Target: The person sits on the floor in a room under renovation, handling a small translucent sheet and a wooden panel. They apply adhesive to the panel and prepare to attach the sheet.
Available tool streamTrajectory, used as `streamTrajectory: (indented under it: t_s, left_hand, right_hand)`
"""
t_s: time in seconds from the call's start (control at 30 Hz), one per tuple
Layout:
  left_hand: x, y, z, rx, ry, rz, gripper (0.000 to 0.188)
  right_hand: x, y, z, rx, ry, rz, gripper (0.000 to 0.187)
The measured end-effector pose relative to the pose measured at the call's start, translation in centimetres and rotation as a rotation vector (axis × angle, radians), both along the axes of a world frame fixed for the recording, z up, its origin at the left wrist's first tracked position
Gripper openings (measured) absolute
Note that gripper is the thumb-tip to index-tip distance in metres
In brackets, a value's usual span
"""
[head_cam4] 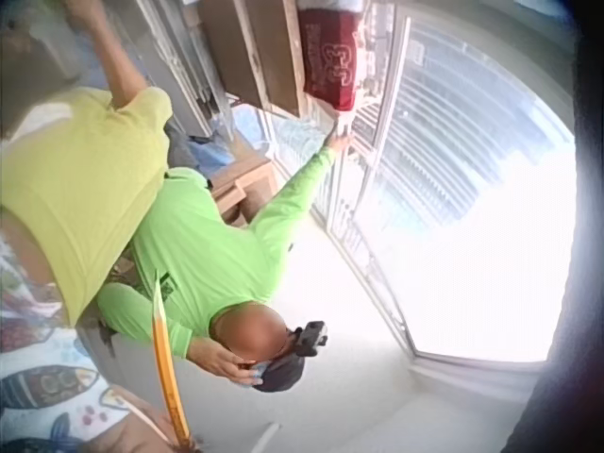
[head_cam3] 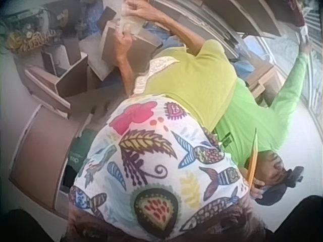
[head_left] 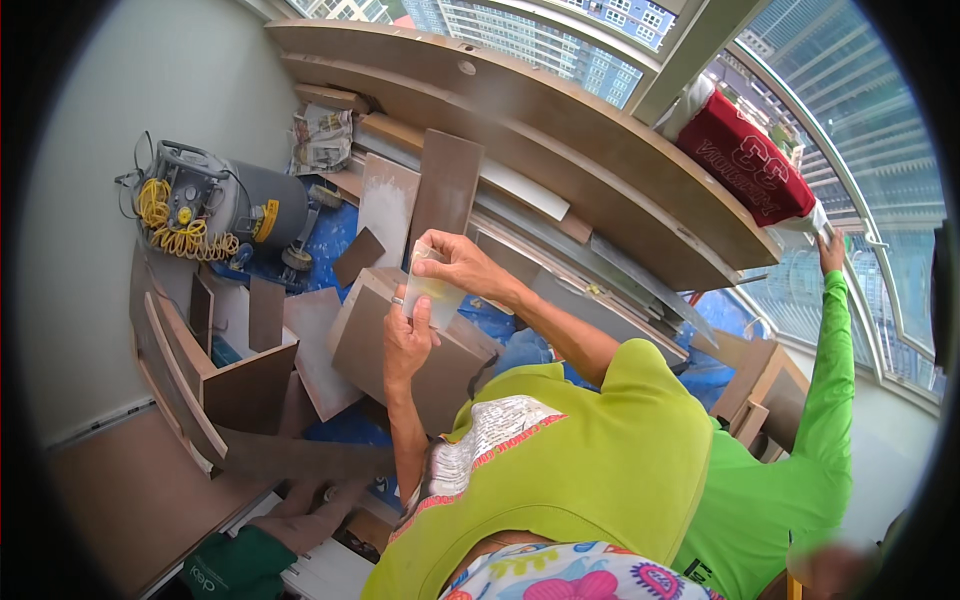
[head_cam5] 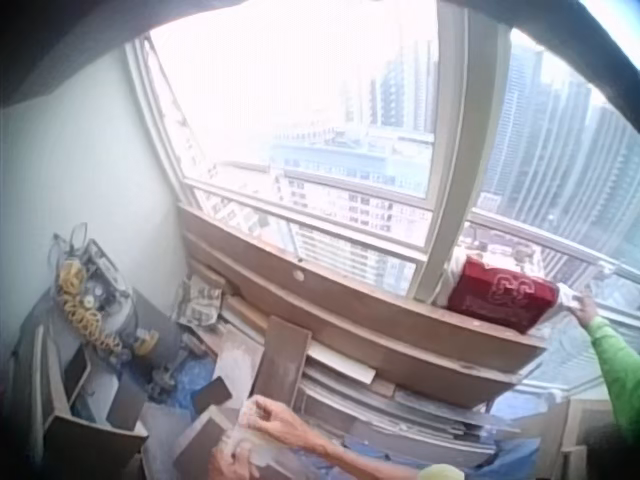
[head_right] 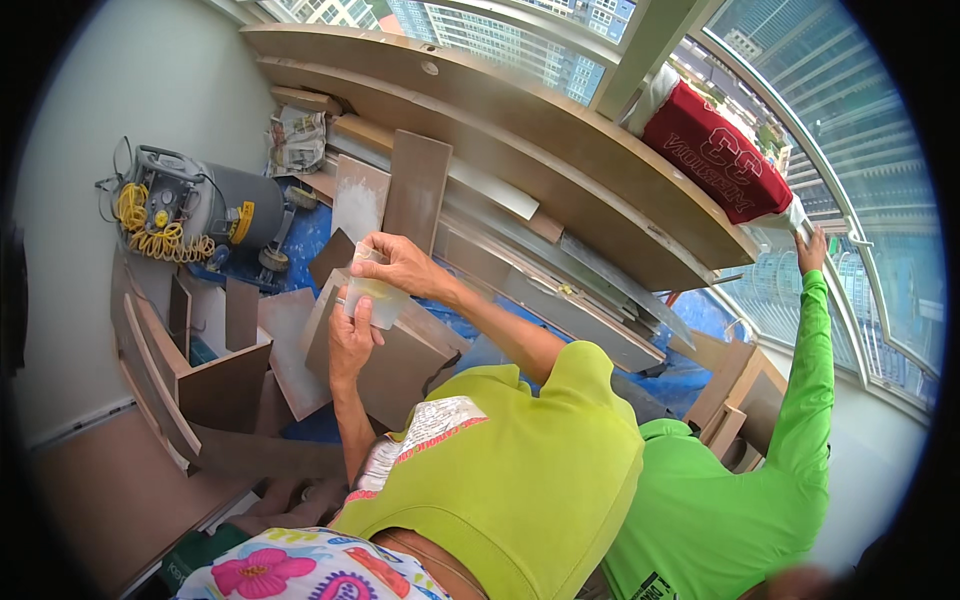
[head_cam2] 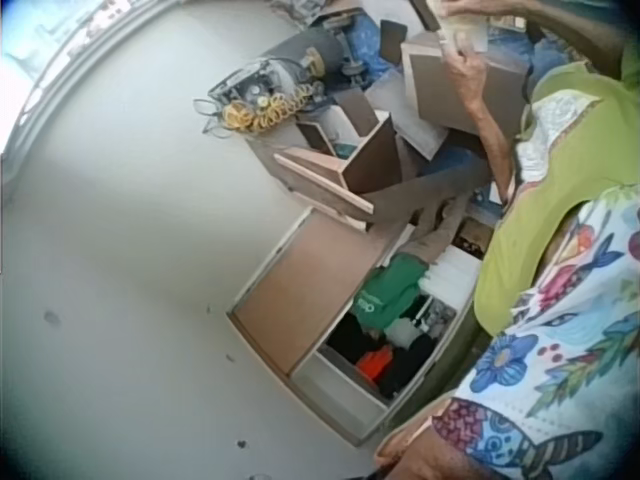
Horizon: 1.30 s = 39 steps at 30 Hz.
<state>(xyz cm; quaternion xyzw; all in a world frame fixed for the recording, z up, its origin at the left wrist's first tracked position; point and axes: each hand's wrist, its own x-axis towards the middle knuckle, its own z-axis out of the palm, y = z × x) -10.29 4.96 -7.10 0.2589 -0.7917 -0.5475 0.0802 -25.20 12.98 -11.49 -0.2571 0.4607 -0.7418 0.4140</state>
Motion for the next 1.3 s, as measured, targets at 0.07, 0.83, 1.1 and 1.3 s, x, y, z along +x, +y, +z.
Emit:
streamTrajectory:
  t_s: [0.07,0.83,1.1,1.3]
  left_hand:
    - [-0.2,0.1,0.0,-0.020,-0.012,-0.004,0.020]
    - [3.9,-0.2,-0.8,0.005,-0.175,-0.229,0.017]
    - [4.3,-0.8,-1.1,0.035,-0.132,-0.281,0.018]
    - [3.9,0.7,-0.6,0.155,-0.027,-0.184,0.019]
  right_hand:
    - [-0.7,0.2,-0.1,0.026,-0.036,0.082,0.026]
    - [-1.4,4.9,-1.7,0.059,0.288,0.442,0.041]
    - [-0.9,6.2,0.1,0.128,0.400,0.350,0.043]
    - [2.0,5.0,-0.1,0.087,0.224,0.086,0.036]
